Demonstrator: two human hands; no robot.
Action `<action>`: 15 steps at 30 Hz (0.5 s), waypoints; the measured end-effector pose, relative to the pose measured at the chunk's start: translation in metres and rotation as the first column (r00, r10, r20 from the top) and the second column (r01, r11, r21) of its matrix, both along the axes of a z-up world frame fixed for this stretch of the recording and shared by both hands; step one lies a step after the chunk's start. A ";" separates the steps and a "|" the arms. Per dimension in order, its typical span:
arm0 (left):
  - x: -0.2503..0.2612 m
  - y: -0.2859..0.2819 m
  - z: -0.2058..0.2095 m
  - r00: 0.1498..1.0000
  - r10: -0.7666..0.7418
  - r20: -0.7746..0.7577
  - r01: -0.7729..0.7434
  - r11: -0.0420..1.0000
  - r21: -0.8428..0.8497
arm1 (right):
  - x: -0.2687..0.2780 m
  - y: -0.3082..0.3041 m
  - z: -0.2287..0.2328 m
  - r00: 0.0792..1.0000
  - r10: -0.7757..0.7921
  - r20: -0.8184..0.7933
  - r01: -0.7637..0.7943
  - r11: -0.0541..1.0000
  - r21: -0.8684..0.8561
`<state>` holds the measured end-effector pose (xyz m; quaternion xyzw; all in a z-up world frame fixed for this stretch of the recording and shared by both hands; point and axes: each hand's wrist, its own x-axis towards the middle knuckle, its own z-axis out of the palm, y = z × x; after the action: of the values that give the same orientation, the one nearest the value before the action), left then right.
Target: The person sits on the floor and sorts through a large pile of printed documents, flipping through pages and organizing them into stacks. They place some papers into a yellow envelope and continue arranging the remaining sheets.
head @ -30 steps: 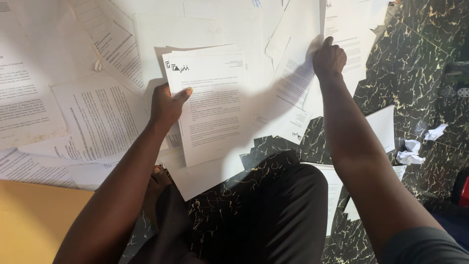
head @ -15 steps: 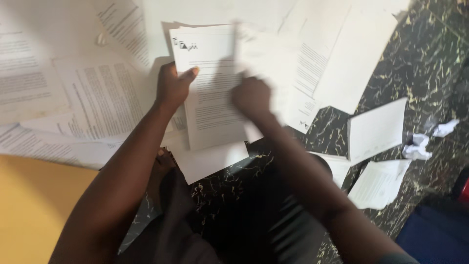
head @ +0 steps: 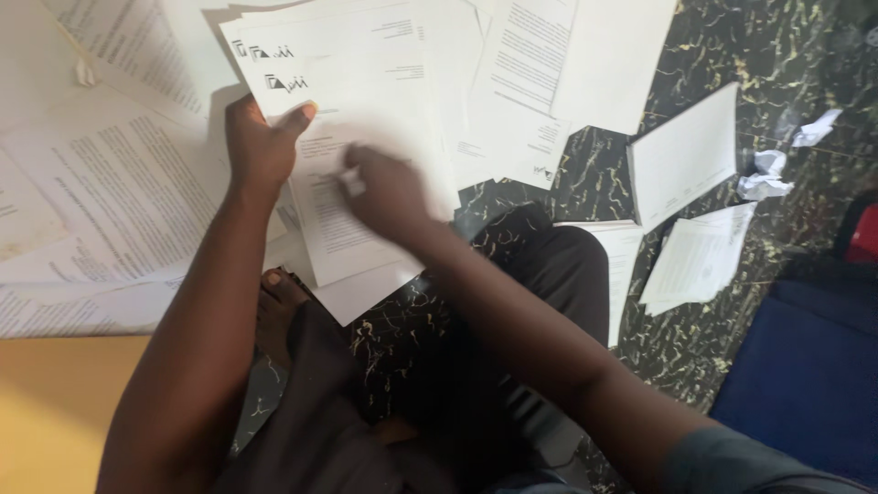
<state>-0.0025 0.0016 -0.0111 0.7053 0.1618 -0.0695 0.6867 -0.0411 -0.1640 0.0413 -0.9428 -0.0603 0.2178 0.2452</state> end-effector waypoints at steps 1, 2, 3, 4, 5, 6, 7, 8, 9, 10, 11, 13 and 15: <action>0.000 0.000 0.001 1.000 0.000 -0.013 0.000 0.999 -0.038 | 0.008 -0.029 -0.005 0.992 -0.122 -0.039 0.123 0.992 0.027; 0.000 0.000 0.002 1.000 -0.001 -0.027 -0.001 0.997 -0.076 | 0.018 -0.068 -0.003 0.946 -0.275 -0.171 0.275 0.961 -0.025; 0.000 0.002 0.003 0.999 0.002 -0.039 -0.007 0.994 -0.110 | 0.018 -0.101 0.000 0.744 -0.598 -0.299 0.635 0.772 0.035; -0.001 0.003 0.004 0.999 0.004 -0.043 -0.008 0.995 -0.098 | 0.026 -0.141 0.008 0.861 -0.506 -0.062 0.508 0.861 0.028; -0.001 0.002 0.005 0.999 0.003 -0.047 -0.008 0.996 -0.088 | 0.030 -0.173 0.015 0.886 -0.019 0.463 0.161 0.949 -0.271; 0.000 0.001 0.006 0.999 0.003 -0.050 -0.007 0.997 -0.077 | 0.030 -0.197 0.020 0.812 -0.540 0.222 0.584 0.766 -0.270; 0.000 0.002 0.007 1.000 0.007 -0.028 -0.010 0.997 -0.075 | 0.028 -0.216 0.025 0.724 -0.668 0.168 0.685 0.669 -0.289; -0.001 0.002 0.008 1.000 0.012 -0.007 -0.012 0.997 -0.073 | 0.029 -0.234 0.029 0.616 -0.779 0.117 0.767 0.559 -0.316; -0.002 0.001 0.008 1.000 0.013 0.015 -0.011 0.997 -0.071 | 0.027 -0.244 0.025 0.575 -0.811 0.111 0.807 0.540 -0.238; -0.001 0.000 0.008 1.000 0.012 -0.001 -0.012 0.997 -0.075 | 0.023 -0.250 0.016 0.533 -0.840 0.101 0.842 0.515 -0.160; -0.001 0.000 0.007 1.000 0.012 -0.018 -0.013 0.997 -0.081 | 0.020 -0.257 0.009 0.492 -0.866 0.088 0.870 0.486 -0.083; 0.001 -0.001 0.007 0.999 0.011 -0.043 -0.015 0.996 -0.085 | 0.016 -0.268 -0.006 0.476 -0.877 0.064 0.877 0.469 -0.100; 0.001 0.000 0.008 0.998 0.014 -0.063 -0.019 0.997 -0.079 | 0.016 -0.279 -0.015 0.452 -0.892 -0.007 0.890 0.452 -0.066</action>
<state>-0.0017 0.0017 -0.0029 0.6735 0.1863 -0.0922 0.7093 -0.0248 -0.4431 0.0266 -0.8366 0.4523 0.0781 0.2991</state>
